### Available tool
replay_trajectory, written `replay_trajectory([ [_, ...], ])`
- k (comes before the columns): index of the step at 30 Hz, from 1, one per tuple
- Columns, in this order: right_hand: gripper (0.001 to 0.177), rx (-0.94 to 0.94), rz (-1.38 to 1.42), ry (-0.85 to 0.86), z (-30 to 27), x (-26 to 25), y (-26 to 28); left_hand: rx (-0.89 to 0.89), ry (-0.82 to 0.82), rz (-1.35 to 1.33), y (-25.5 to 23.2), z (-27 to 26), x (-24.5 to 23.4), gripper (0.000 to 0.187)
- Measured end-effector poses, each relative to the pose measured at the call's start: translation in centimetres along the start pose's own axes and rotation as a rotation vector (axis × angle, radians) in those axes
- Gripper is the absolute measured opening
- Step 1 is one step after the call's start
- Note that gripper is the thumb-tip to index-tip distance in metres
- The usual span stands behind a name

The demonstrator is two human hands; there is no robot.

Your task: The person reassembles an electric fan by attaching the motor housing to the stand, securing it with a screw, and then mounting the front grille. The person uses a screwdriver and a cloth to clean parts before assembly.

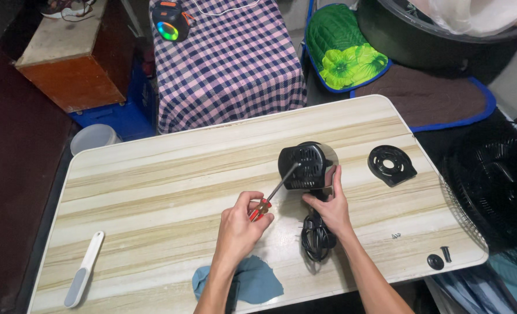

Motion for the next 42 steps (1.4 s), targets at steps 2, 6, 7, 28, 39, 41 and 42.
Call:
replay_trajectory([
  [2, 0.124, -0.049, -0.038, -0.003, 0.0, 0.1, 0.5, -0.019, -0.024, 0.031, -0.2, 0.0, -0.4, 0.044],
  [6, 0.126, 0.012, -0.041, -0.014, -0.2, 0.1, 1.0, 0.014, -0.035, 0.04, -0.6, 0.4, -0.6, 0.043],
  [7, 0.126, 0.043, -0.061, -0.021, -0.3, 0.0, 1.0, 0.002, -0.033, 0.028, -0.5, 0.4, -0.6, 0.042],
  [28, 0.133, 0.032, -0.66, -0.066, -0.8, -2.0, 2.4, 0.264, -0.068, 0.473, -1.7, 2.3, -2.7, 0.042],
  [39, 0.134, 0.131, -0.649, -0.073, -1.3, -2.3, 1.5, 0.041, -0.119, -0.012, 0.0, 2.4, -3.1, 0.029],
  [41, 0.133, 0.091, -0.651, -0.07, -1.5, -2.1, 1.6, -0.278, -0.131, -0.047, 0.8, 2.2, -3.1, 0.034],
  [42, 0.132, 0.068, -0.651, -0.068, -1.5, -1.9, 1.6, -0.273, -0.036, 0.042, 0.6, 2.2, -2.7, 0.035],
])
Point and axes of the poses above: each hand's wrist, its own z-axis towards the middle knuckle, its own x-axis out of the palm, y = z × x, the point moved 5 cm from there along z, towards the middle knuckle, and after that the axes turned 1 degree about -x, right-handed, at the moved point
